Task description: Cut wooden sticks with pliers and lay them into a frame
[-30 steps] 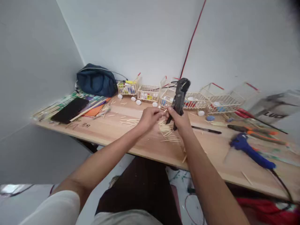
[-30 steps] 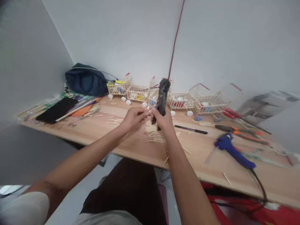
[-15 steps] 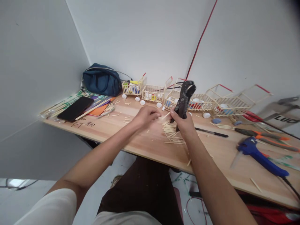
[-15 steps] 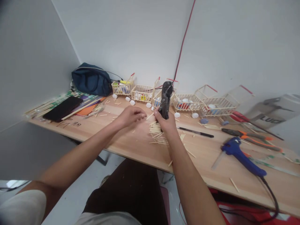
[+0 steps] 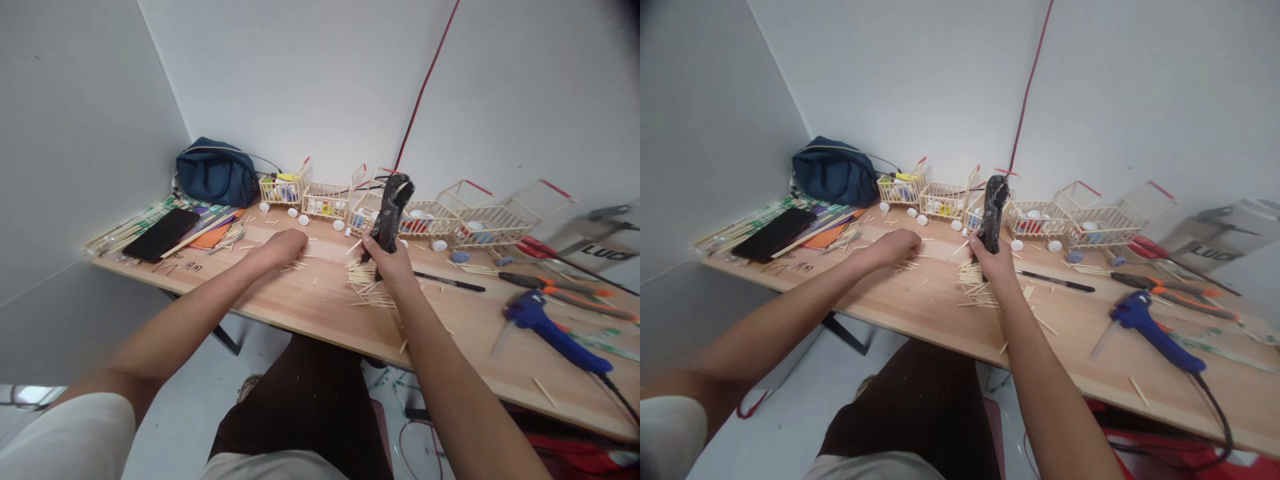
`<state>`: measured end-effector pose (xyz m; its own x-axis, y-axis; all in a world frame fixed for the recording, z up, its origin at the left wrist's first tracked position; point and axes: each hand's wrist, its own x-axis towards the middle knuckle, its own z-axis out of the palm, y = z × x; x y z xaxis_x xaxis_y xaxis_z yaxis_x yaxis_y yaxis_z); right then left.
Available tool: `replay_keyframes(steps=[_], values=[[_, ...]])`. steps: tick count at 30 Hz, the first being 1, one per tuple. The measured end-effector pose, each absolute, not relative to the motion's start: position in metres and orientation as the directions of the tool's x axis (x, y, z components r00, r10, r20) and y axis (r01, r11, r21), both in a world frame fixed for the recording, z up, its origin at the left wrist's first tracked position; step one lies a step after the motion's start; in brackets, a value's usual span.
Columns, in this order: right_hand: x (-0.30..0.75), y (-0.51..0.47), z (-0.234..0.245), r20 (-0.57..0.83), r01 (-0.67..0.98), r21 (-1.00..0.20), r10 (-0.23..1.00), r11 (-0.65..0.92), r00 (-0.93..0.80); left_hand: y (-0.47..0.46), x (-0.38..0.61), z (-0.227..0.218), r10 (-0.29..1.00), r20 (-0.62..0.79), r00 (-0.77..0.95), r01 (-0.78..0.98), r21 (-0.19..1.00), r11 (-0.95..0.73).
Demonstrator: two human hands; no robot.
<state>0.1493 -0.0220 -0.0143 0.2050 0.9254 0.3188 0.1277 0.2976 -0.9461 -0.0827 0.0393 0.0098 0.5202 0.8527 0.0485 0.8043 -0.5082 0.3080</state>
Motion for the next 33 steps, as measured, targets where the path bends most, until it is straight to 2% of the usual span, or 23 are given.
replay_keyframes(steps=[2, 3, 4, 6, 7, 8, 11, 14, 27, 33], values=[[0.148, -0.023, -0.013, 0.316, 0.135, -0.946, 0.929, 0.294, 0.193, 0.038, -0.083, 0.011, 0.853, 0.072, 0.517, 0.793, 0.335, -0.509], [0.147, -0.024, -0.012, 0.314, 0.138, -0.946, 0.932, 0.292, 0.181, 0.036, -0.083, 0.011, 0.852, 0.072, 0.519, 0.764, 0.409, -0.5], [0.145, -0.025, -0.011, 0.312, 0.141, -0.946, 0.935, 0.29, 0.166, 0.033, -0.083, 0.012, 0.848, 0.057, 0.527, 0.703, 0.532, -0.472], [0.143, -0.028, -0.008, 0.306, 0.155, -0.946, 0.943, 0.285, 0.131, 0.025, -0.08, 0.012, 0.826, -0.002, 0.564, 0.462, 0.83, -0.313], [0.141, -0.03, -0.006, 0.302, 0.169, -0.944, 0.947, 0.282, 0.112, 0.02, -0.079, 0.011, 0.81, -0.029, 0.586, 0.302, 0.935, -0.185], [0.14, -0.032, -0.005, 0.299, 0.189, -0.942, 0.95, 0.278, 0.092, 0.016, -0.076, 0.01, 0.796, -0.044, 0.603, 0.15, 0.987, -0.06], [0.137, -0.035, -0.001, 0.295, 0.234, -0.932, 0.955, 0.277, 0.042, 0.004, -0.068, 0.006, 0.799, -0.046, 0.6, -0.135, 0.978, 0.157], [0.136, -0.037, 0.0, 0.298, 0.232, -0.931, 0.953, 0.281, 0.043, -0.003, -0.06, 0.003, 0.789, -0.054, 0.613, -0.234, 0.94, 0.246], [0.137, -0.035, -0.006, 0.253, 0.155, -0.957, 0.967, 0.247, 0.018, -0.006, -0.044, 0.01, 0.713, -0.145, 0.686, -0.168, 0.922, 0.349], [0.137, -0.035, -0.006, 0.172, -0.019, -0.985, 0.985, 0.171, -0.015, -0.006, -0.038, 0.011, 0.71, -0.149, 0.688, -0.177, 0.915, 0.363]])
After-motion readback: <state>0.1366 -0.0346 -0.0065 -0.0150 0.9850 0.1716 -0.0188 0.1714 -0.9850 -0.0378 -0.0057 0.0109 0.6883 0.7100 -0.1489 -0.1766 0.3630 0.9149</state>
